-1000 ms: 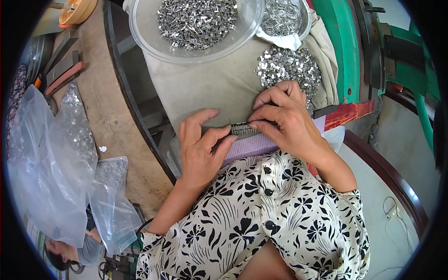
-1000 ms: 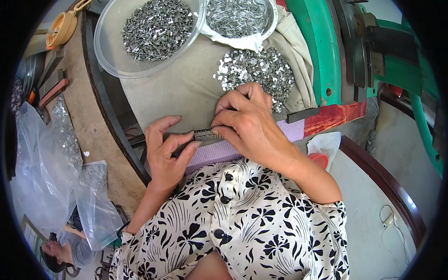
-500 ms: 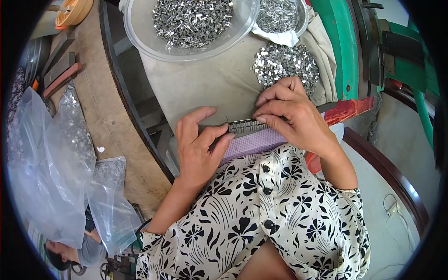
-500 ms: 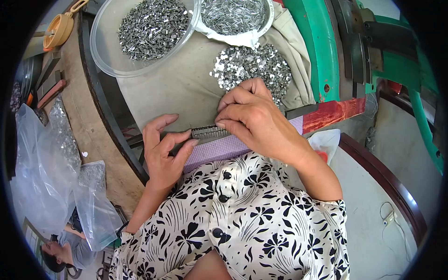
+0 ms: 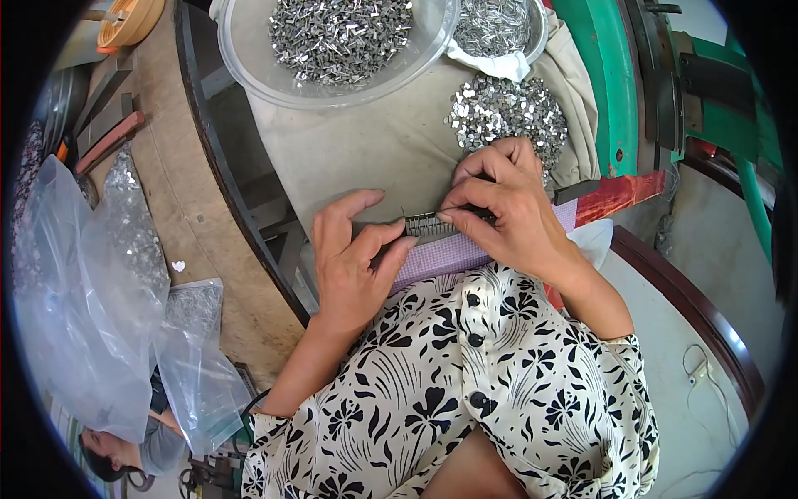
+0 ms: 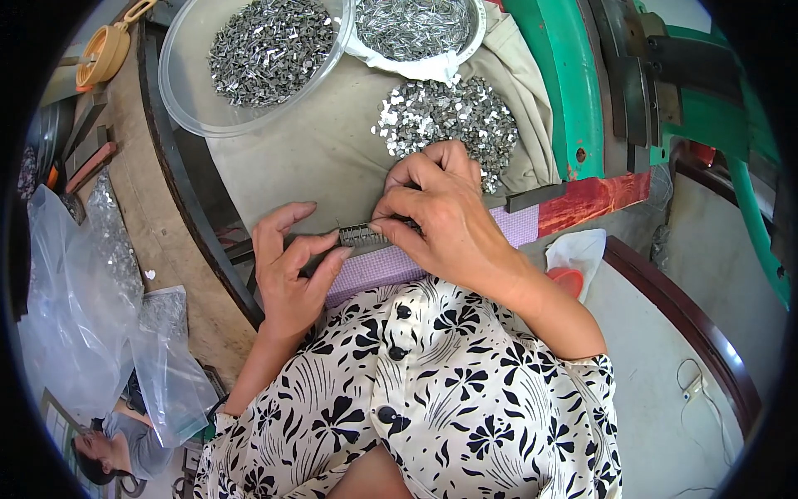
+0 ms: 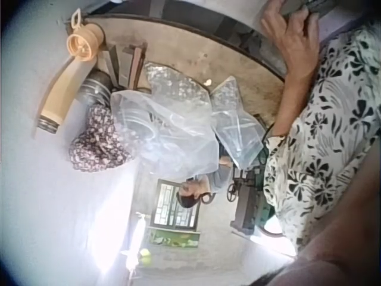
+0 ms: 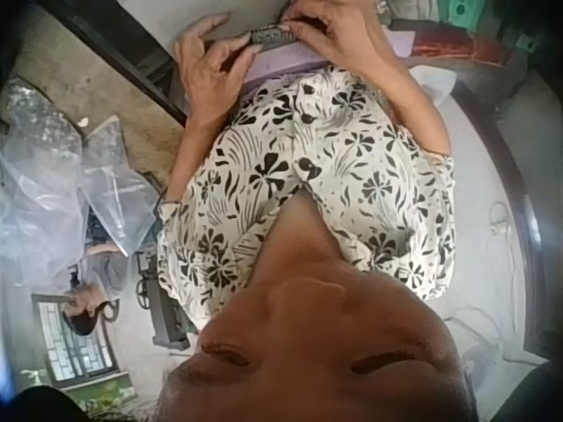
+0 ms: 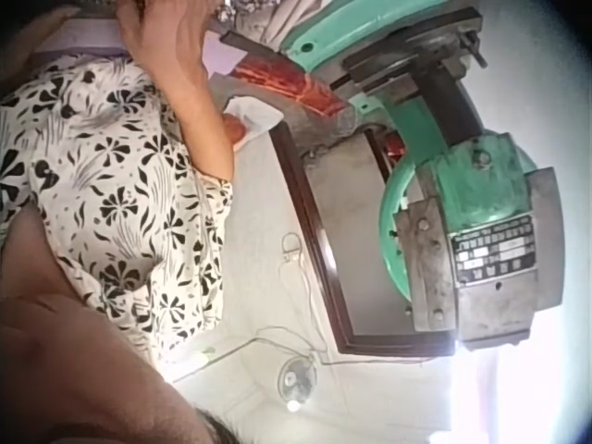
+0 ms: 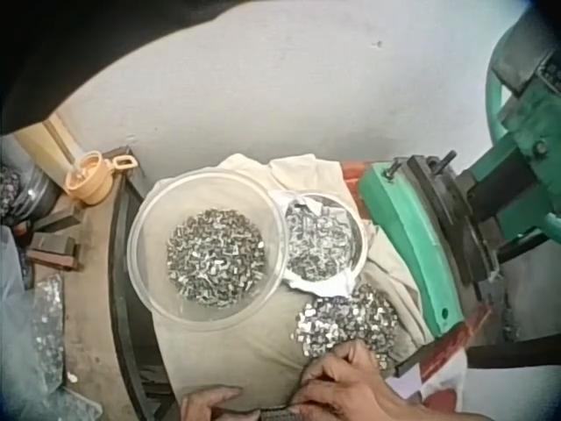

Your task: Placing small metal components into a specialized metal strip for assembly at a workstation.

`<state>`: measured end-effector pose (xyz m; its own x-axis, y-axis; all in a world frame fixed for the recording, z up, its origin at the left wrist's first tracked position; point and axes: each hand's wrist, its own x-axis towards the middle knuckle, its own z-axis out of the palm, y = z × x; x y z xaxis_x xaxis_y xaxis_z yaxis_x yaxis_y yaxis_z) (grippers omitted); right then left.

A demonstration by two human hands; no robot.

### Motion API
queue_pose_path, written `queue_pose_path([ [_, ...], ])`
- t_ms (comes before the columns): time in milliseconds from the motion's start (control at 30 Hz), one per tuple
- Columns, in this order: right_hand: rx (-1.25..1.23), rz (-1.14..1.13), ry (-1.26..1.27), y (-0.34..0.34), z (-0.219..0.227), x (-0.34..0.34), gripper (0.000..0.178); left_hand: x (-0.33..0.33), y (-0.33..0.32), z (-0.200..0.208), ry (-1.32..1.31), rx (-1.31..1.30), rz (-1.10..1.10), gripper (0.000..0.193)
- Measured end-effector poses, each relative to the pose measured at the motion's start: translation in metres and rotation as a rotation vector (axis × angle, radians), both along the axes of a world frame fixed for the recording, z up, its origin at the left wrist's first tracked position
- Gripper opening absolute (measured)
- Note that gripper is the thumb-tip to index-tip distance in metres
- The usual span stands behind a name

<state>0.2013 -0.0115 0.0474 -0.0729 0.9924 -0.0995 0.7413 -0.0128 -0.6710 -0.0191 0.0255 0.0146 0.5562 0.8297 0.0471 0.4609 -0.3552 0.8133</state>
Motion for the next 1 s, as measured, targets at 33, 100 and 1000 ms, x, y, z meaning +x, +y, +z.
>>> queue_pose_path([
  [33, -0.001, 0.001, -0.006, 0.000, 0.000, 0.000, 0.013, 0.000, 0.000, 0.000, -0.002, 0.002, 0.000, 0.025],
  [100, -0.012, 0.007, -0.001, 0.000, 0.000, 0.001, 0.013, 0.000, 0.000, 0.000, 0.000, 0.000, -0.001, 0.025],
  [1000, -0.052, 0.061, 0.087, 0.000, 0.002, 0.015, 0.016, -0.001, 0.000, 0.001, 0.010, -0.015, -0.002, 0.025],
])
